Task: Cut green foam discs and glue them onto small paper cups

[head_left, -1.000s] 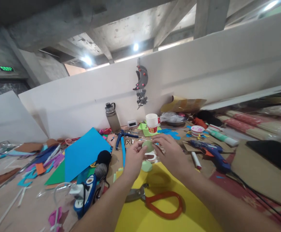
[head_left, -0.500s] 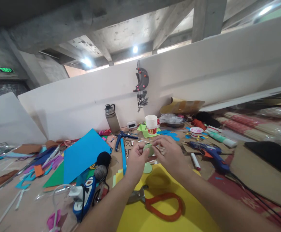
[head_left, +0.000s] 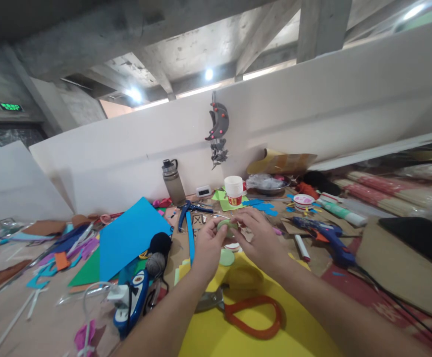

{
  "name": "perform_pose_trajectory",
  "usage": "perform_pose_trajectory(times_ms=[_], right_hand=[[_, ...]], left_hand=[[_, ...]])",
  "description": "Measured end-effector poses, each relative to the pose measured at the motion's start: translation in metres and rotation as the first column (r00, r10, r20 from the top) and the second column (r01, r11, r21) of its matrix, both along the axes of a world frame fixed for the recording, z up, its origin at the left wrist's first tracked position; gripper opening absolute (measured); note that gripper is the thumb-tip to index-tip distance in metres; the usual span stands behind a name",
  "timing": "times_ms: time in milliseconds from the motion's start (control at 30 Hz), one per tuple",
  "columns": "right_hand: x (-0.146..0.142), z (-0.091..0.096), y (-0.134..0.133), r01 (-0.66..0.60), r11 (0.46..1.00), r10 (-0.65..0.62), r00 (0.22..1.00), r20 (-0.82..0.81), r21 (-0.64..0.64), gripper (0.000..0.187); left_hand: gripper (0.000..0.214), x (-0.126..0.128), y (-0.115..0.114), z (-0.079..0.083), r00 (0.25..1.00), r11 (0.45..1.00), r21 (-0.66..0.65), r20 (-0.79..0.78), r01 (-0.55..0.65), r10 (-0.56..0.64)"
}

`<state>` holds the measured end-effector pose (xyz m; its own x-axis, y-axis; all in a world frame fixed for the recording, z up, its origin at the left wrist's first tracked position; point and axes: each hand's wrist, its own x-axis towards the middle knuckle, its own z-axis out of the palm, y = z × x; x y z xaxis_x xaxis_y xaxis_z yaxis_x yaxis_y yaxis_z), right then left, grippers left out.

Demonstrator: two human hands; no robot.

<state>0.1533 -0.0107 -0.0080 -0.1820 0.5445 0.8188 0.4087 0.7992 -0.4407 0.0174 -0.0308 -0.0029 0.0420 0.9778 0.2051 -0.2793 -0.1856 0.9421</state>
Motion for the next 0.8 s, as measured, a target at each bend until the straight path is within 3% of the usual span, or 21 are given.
perform_pose_trajectory(times_ms=[367, 533, 667, 800], right_hand=[[0.001, -0.002, 0.0, -0.025, 0.998, 0.023, 0.999, 0.027, 0.059, 0.02], [0.005, 0.007, -0.002, -0.012, 0.999, 0.011, 1.0, -0.013, -0.05, 0.015], [0.025, 0.021, 0.003, 0.188, 0.969, -0.194, 0.981, -0.021, -0.162, 0.012], [0.081, 0.017, 0.014, 0.457, 0.874, -0.421, 0.881, 0.215, -0.163, 0.017]], left_hand=[[0.029, -0.001, 0.0, 0.003, 0.995, 0.998, -0.056, 0.096, -0.017, 0.023], [0.031, -0.002, 0.004, 0.003, 0.99, 0.995, -0.095, 0.129, -0.039, 0.051], [0.032, -0.007, 0.009, 0.004, 0.99, 0.986, -0.151, 0.112, -0.07, 0.088], [0.031, -0.016, 0.015, 0.005, 0.991, 0.989, -0.109, 0.08, -0.099, 0.108]])
